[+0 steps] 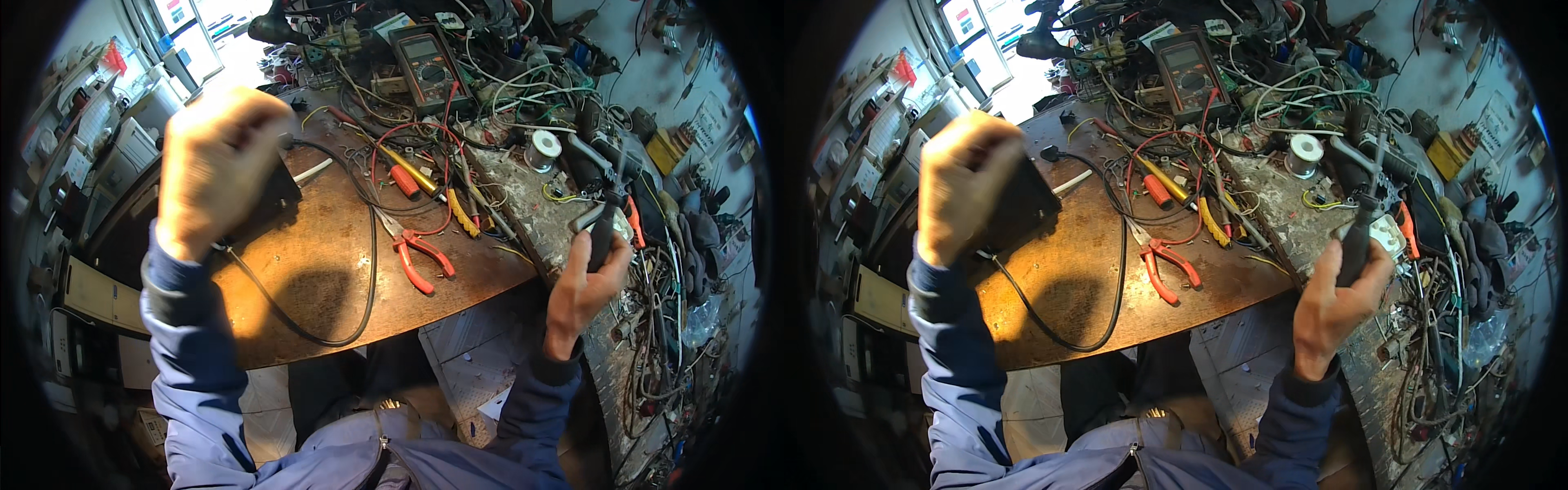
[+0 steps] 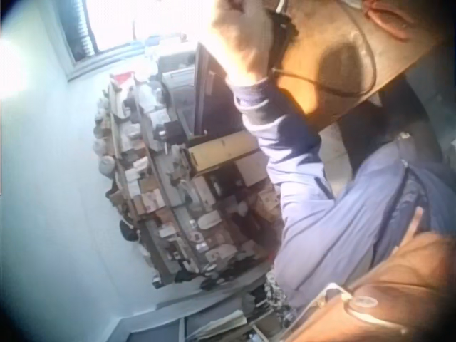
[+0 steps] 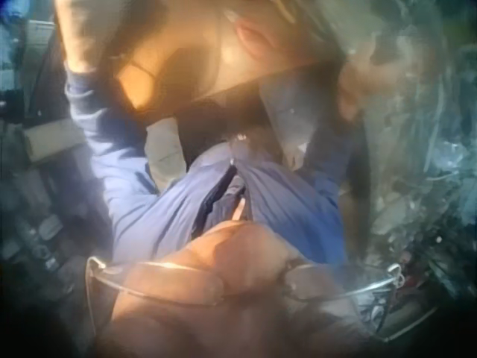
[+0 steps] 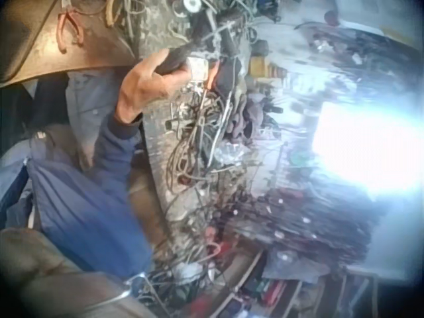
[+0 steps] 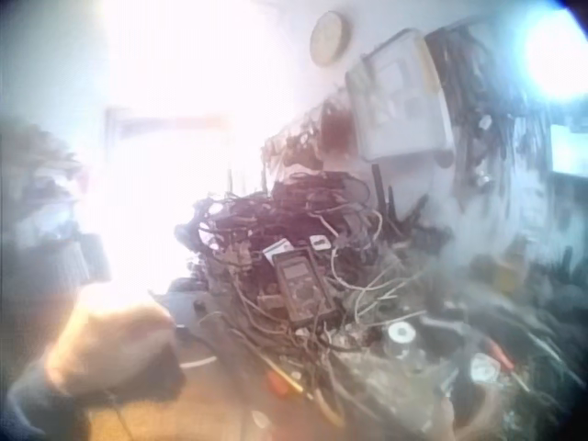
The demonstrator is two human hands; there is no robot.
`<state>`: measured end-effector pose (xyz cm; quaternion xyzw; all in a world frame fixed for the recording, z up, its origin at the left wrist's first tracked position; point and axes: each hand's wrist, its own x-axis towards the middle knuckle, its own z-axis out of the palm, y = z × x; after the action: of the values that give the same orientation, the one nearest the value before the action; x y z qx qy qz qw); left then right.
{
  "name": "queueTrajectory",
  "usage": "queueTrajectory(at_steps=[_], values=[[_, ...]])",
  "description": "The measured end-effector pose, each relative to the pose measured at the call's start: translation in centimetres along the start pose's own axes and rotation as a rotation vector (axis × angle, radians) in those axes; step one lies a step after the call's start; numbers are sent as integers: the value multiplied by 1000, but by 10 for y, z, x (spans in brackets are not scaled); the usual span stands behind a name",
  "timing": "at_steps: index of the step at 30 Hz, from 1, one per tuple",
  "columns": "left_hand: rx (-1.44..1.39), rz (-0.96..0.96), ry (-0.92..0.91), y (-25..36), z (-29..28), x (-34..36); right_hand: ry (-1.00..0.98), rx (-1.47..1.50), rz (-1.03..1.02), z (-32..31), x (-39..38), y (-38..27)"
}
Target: The person works in a cluttered workshop, handling various electronic components and tools. They manipulate a white cable, move a kettle, and use a screwdriver to work on a black electronic device.
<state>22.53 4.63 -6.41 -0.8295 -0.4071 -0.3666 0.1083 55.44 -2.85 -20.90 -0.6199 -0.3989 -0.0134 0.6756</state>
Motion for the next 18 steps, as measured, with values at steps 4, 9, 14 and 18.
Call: queueTrajectory(at_steps=[4, 9, 14, 18], values=[[-207, 142, -366, 42, 86, -10, -70, -54, 39, -1, -2, 9], [-290, 155, -469, 58, 155, -22, -86, -74, 38, -1, -2, 2], [-261, 154, -517, 54, 173, -29, -101, -25, 83, 0, -3, 5], [-345, 129, -555, 48, 167, -21, -84, -6, 92, -3, -2, 6]])
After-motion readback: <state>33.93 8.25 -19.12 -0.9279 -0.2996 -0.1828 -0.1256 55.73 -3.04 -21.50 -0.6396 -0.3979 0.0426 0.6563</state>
